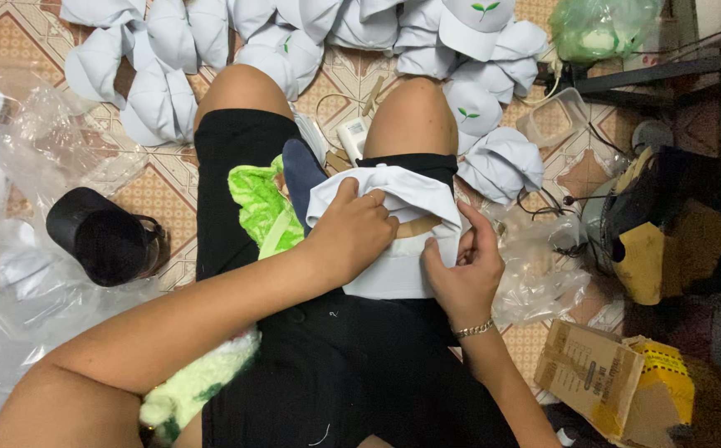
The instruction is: The person sits on the floor and processes white baseball caps. They insert a cardboard piece into the cap, wipe the interior with a cloth, and use a hairdryer to heat the front logo. The person then sprays the interior with an aerosol can and places the finished cap aside.
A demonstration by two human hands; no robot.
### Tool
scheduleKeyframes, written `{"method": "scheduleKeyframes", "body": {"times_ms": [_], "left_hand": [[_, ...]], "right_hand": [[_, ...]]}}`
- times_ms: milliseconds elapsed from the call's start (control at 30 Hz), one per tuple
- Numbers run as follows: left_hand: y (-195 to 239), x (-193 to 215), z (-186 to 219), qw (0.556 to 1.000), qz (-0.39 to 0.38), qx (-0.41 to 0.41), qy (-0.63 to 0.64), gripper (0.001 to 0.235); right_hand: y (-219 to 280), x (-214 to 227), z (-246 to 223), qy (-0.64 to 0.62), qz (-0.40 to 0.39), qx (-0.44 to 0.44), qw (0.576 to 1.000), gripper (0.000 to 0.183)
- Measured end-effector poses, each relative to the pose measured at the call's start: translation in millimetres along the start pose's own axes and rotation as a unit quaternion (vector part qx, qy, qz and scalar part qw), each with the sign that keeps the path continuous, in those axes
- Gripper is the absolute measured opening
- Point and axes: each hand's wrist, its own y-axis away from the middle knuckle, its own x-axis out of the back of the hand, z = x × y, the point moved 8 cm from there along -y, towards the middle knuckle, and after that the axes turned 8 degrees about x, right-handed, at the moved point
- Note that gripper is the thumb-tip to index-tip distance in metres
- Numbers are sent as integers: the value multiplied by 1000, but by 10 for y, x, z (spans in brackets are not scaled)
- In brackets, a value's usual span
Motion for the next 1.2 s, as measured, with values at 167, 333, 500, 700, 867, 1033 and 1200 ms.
{"method": "scheduleKeyframes", "body": {"times_ms": [167, 333, 500, 700, 867, 1033, 1200], "left_hand": [[18, 15, -50, 999, -45, 5, 12, 13], [116, 255, -335, 992, 5, -23, 122, 15], [204, 272, -382, 992, -20, -18, 122, 18], [161, 209, -326, 994, -77, 33, 74, 17], [233, 666, -247, 968, 131, -11, 214, 32], [228, 700, -433, 965, 168, 118, 162, 45], [262, 605, -104, 981, 190, -7, 48, 35]], "right_hand": [[-21, 7, -35, 15, 18, 15, 1000, 56], [-38, 19, -56, 34, 10, 28, 999, 55], [-46, -28, -88, 29, -3, 37, 999, 53], [-53, -107, -104, 19, -8, 40, 999, 51], [-56, -52, -35, 43, 9, 35, 998, 55], [1, -12, 170, 19, 2, 5, 1000, 62], [56, -119, 330, -115, 15, 24, 993, 56]]}}
